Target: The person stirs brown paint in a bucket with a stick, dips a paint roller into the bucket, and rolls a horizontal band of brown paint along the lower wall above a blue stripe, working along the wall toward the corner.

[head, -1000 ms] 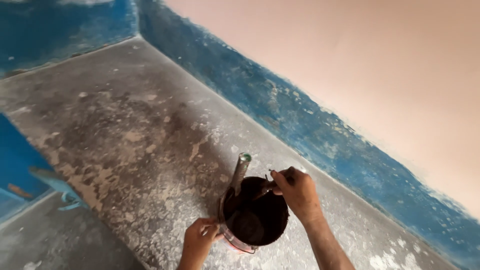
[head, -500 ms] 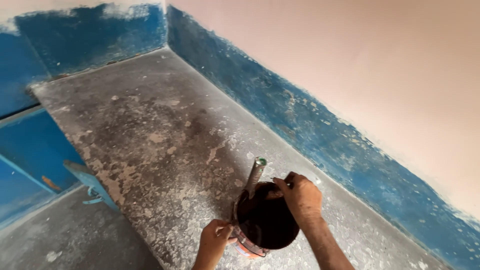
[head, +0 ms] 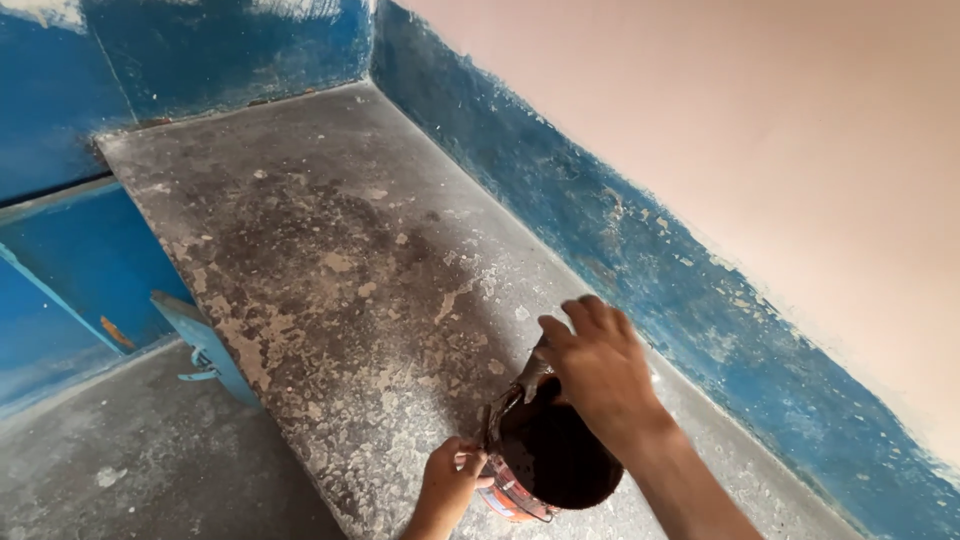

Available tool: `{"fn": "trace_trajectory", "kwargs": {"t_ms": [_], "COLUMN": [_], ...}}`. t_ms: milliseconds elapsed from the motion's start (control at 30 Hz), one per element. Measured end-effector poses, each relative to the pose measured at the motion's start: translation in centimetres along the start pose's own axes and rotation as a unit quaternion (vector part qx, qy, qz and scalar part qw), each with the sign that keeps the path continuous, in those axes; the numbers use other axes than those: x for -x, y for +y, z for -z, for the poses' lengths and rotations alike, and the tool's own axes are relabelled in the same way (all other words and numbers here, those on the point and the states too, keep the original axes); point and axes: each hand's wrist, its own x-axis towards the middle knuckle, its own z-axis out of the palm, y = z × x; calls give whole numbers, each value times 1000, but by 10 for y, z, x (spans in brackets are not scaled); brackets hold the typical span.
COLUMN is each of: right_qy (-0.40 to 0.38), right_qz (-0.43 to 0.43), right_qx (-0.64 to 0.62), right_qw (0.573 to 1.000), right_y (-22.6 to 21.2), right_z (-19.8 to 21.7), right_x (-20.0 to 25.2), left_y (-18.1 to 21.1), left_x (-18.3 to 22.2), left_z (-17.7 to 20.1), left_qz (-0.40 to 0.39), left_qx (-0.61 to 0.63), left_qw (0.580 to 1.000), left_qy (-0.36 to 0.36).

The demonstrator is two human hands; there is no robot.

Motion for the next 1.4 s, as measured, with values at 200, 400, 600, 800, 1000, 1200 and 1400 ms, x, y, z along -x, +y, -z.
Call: {"fn": "trace_trajectory", "kwargs": {"t_ms": [200,400,600,800,1000,1200,1400], "right_qy": [-423,-448,-424,-460,-396,-496,-657], "right_qz": [-23,-127,-129,-159,-44,-33,-43], "right_qx": [-23,-177,-156,-106,-85,-40,-7], "right_qw": [905,867,883,867,913,867,753], "right_y": [8,36,18,20,34,30,19], "right_z": [-31,-16,43,34,-23,-14,-43], "right_x": [-54,-65,-39,33,99,75,62], "left_y": [-8,-17,-31,-27,-18,-30,15], "left_x": [-5,-11,-18,-10,-9,-14,-2], "left_z": [-1,-6,-5,-4,-4,-4,1], "left_qz": [-5,-18,-39,-32,-10,-24,-5], "left_qx": [19,43,55,61,46,70,8], "left_qw": [1000,999,998,998,999,997,1000], "left_qy": [-9,2,3,8,12,7,10]}}
